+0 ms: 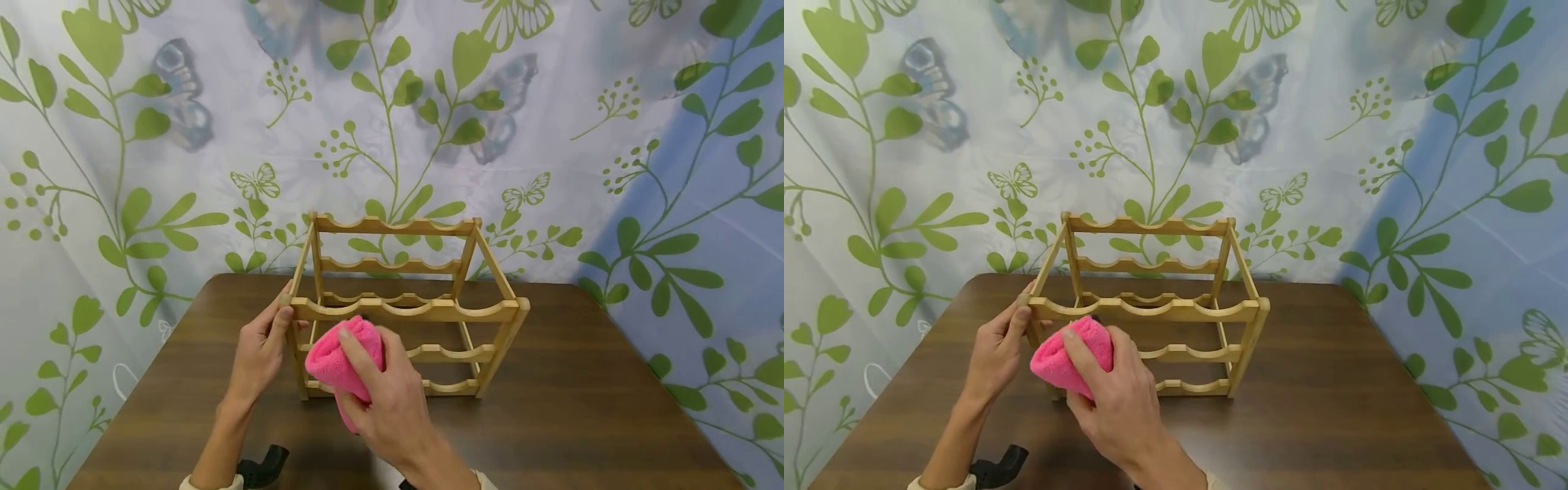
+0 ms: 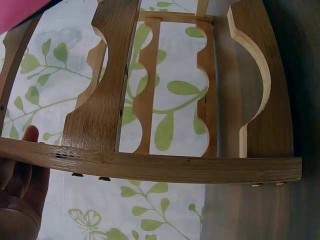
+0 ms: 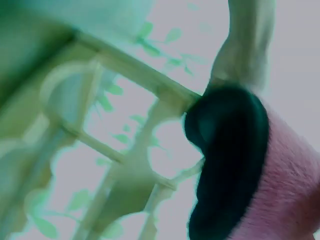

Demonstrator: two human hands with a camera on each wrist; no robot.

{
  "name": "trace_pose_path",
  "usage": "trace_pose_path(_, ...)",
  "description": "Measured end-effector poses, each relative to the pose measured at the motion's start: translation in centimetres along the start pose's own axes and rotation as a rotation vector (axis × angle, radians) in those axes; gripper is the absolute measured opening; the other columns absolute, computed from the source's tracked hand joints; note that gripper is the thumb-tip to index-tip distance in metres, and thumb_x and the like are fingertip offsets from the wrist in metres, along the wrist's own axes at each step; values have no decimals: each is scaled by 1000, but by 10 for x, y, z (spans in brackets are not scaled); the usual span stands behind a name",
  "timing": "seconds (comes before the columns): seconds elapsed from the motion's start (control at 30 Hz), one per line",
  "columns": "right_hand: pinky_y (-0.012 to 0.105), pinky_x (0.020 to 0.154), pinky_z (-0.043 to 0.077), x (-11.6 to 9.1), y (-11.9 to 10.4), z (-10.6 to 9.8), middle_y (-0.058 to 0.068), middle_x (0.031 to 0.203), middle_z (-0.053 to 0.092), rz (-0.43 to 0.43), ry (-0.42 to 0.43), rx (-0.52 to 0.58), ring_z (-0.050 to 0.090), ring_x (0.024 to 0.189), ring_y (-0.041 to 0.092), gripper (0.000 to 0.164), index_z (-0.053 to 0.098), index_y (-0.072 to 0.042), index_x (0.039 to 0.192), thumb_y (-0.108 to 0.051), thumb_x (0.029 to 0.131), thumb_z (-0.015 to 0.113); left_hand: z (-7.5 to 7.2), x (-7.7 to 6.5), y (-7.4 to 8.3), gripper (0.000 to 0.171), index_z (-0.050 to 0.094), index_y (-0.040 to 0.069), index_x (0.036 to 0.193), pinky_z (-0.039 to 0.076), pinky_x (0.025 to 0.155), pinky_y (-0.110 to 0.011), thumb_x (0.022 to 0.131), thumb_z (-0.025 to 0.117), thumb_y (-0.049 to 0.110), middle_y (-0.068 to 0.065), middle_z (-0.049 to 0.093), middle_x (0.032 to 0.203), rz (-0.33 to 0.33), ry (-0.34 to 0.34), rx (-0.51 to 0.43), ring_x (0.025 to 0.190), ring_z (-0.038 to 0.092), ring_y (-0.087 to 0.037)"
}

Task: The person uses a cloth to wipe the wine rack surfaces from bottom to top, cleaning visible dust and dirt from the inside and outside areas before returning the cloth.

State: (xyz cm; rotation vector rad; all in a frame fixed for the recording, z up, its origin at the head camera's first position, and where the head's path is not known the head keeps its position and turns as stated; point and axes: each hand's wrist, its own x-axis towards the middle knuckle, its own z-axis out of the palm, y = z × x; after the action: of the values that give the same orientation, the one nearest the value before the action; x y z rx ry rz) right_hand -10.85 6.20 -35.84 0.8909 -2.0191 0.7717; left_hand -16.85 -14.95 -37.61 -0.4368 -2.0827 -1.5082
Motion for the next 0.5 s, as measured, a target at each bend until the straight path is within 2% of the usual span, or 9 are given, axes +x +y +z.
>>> trace_pose_path(0.07, 42, 73, 60, 13, -3, 2, 24, 126, 50, -20, 129, -77, 59, 104, 32, 78, 51, -13, 139, -10, 68, 83, 1, 0, 1, 43, 52, 14, 144, 46, 70, -14, 102, 49, 3, -11, 73, 103, 6, 13, 7, 89, 65, -6)
trace_pose_path(0.17, 47, 77, 59, 30, -2, 11, 29, 135, 45, -41, 213, -208, 58, 109, 39, 76, 49, -9, 140, -16, 72, 84, 1, 0, 0, 44, 52, 15, 144, 49, 80, -14, 102, 50, 2, -8, 72, 106, 10, 12, -14, 90, 65, -4)
trace_pose_path(0.23, 47, 81, 58, 38, 1, 21, 32, 140, 40, -65, 229, -291, 57, 112, 41, 74, 47, -6, 141, -22, 79, 82, 1, 0, 0, 44, 53, 15, 143, 49, 82, -13, 102, 50, 2, -4, 70, 113, 14, 16, -18, 96, 64, -2)
trace_pose_path(0.27, 45, 84, 57, 41, 3, 27, 33, 142, 39, -82, 228, -344, 56, 113, 42, 72, 45, -6, 142, -25, 82, 80, 1, 0, -1, 43, 53, 14, 143, 49, 79, -12, 102, 50, 1, -3, 72, 102, 15, 14, -28, 90, 64, -1)
trace_pose_path(0.3, 46, 89, 55, 43, 6, 34, 33, 144, 37, -100, 215, -394, 55, 115, 42, 71, 42, -5, 144, -30, 87, 76, 1, 0, -1, 43, 53, 13, 143, 49, 81, -12, 102, 49, 1, -2, 72, 103, 16, 14, -35, 92, 64, 0)
trace_pose_path(0.4, 55, 99, 45, 48, 12, 51, 32, 148, 33, -175, 192, -517, 46, 126, 43, 68, 33, -4, 150, -38, 97, 60, 1, 0, -2, 39, 56, 7, 139, 47, 81, -10, 101, 50, 0, -5, 68, 117, 37, 33, -18, 101, 60, 2)
trace_pose_path(0.5, 63, 106, 34, 52, 18, 61, 30, 150, 32, -264, 206, -539, 34, 137, 43, 71, 24, -2, 153, -38, 100, 54, 2, 1, -3, 36, 59, 0, 135, 46, 89, -12, 100, 50, -3, -10, 61, 130, 72, 43, -22, 107, 59, 0)
